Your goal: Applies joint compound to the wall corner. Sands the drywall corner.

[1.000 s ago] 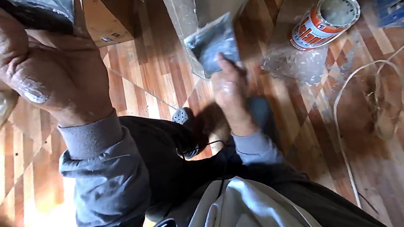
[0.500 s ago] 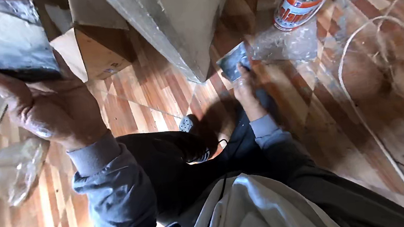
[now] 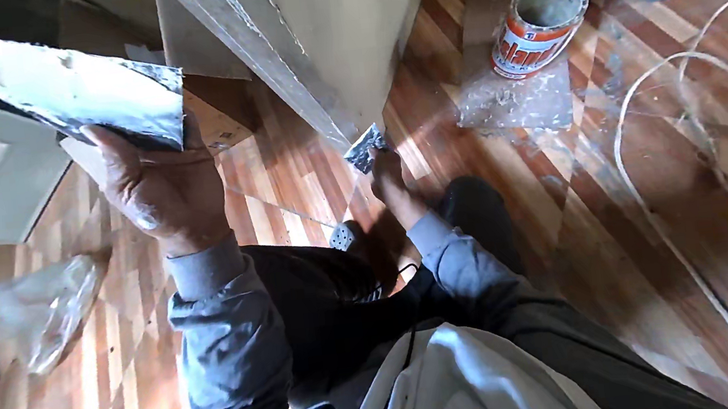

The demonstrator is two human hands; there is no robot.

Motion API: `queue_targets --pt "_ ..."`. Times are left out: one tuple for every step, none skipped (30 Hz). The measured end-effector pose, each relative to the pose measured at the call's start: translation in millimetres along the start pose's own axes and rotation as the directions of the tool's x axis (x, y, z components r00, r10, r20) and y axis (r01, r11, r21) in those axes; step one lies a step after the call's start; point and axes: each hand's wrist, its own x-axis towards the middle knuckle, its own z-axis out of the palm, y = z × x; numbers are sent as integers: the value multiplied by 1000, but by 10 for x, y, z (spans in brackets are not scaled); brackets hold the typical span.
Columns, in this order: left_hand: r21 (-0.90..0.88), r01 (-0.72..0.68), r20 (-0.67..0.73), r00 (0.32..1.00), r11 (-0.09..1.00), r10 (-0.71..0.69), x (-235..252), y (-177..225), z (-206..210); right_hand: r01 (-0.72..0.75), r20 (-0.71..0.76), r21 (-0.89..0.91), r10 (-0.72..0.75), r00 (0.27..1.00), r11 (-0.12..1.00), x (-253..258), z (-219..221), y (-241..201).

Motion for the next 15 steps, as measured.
queue_targets --pt "0 0 8 1000 1000 0 -7 12 -1 26 21 16 -27 999 1000 -122 26 -96" --pt "7 -3 14 1000 1000 3 -12 23 -8 64 40 53 -66 997 997 -218 53 -182" --pt "11 -7 9 1000 1000 7 -17 31 -8 107 72 104 -115 991 989 -286 77 -257" --pt "19 -13 0 1000 1000 13 -19 37 -5 136 96 153 -152 984 979 -337 103 -327" --pt "15 -16 -4 1000 1000 16 -16 43 -10 155 115 196 -179 977 968 -384 128 -403" --pt "7 -16 -3 1000 1000 16 -6 49 -25 168 130 221 -200 971 961 -449 148 -498" --pt "2 -16 -3 1000 1000 16 8 52 -49 162 139 244 -200 970 956 -531 169 -615" --pt "3 -16 -1 1000 1000 16 24 51 -79 139 149 272 -184 971 952 -610 190 -735" --pt "0 -16 -1 1000 1000 16 42 44 -102 114 163 294 -167 972 949 -683 206 -849" --pt "-4 -11 -6 1000 1000 11 59 31 -115 94 180 309 -155 971 946 -746 217 -953" --pt "-8 -11 -20 1000 1000 11 76 16 -117 90 186 315 -155 970 945 -804 227 -1037" --pt "-10 -11 -25 1000 1000 11 91 1 -118 99 194 313 -166 967 945 -860 232 -1104" --pt "-17 -14 -28 1000 1000 13 106 -13 -116 105 203 316 -175 963 943 -910 233 -1169" --pt "-18 -16 -34 999 1000 16 122 -23 -108 110 216 324 -187 958 940 -958 228 -1238" --pt "-16 -20 -42 999 1000 19 139 -32 -94 129 228 322 -210 951 938 -1014 206 -1310"
